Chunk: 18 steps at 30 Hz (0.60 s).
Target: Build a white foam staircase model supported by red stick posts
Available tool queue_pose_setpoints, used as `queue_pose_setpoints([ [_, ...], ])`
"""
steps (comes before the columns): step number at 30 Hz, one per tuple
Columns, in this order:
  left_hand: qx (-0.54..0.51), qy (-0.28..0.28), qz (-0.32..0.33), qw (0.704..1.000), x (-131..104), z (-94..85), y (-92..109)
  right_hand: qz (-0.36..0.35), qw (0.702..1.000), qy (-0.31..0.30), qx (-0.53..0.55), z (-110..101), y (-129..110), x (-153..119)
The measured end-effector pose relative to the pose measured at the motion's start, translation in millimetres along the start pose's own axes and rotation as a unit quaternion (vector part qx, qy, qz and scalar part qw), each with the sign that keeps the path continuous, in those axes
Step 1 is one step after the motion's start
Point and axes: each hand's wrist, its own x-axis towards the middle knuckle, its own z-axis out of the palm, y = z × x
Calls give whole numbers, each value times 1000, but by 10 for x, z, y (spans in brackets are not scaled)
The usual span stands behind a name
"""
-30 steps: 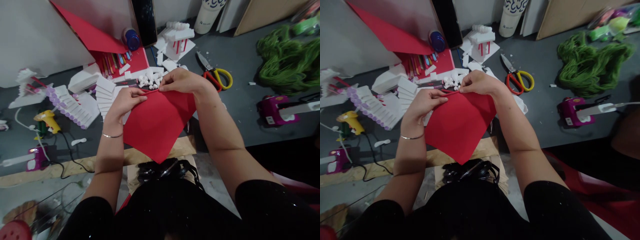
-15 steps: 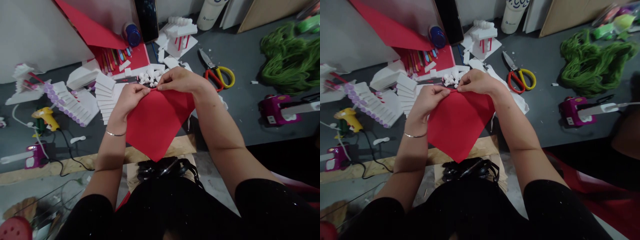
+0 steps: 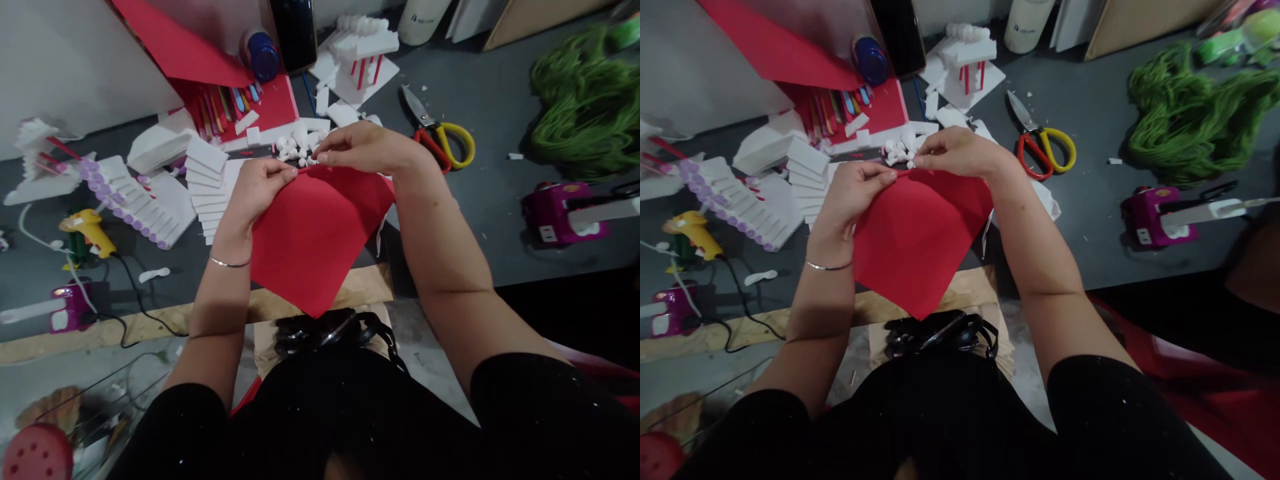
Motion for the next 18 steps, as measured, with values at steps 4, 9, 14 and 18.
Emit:
queue_pose_setpoints([
  [4,6,-3,-5,1000,3,13,-5,-2,1000,-21,19,37,-6,7],
  [9,9,-4,-1,1000,8,11,-22,-5,1000,-9,19,-11,-7,-10],
  [14,9,-18,4,1000,5,5,-15,-2,1000,2,-4,-49,-27,-30],
  [18,-11,-22,-7,1000,6,32,-27,-1,1000,-16,-4,-74,-64,-40],
])
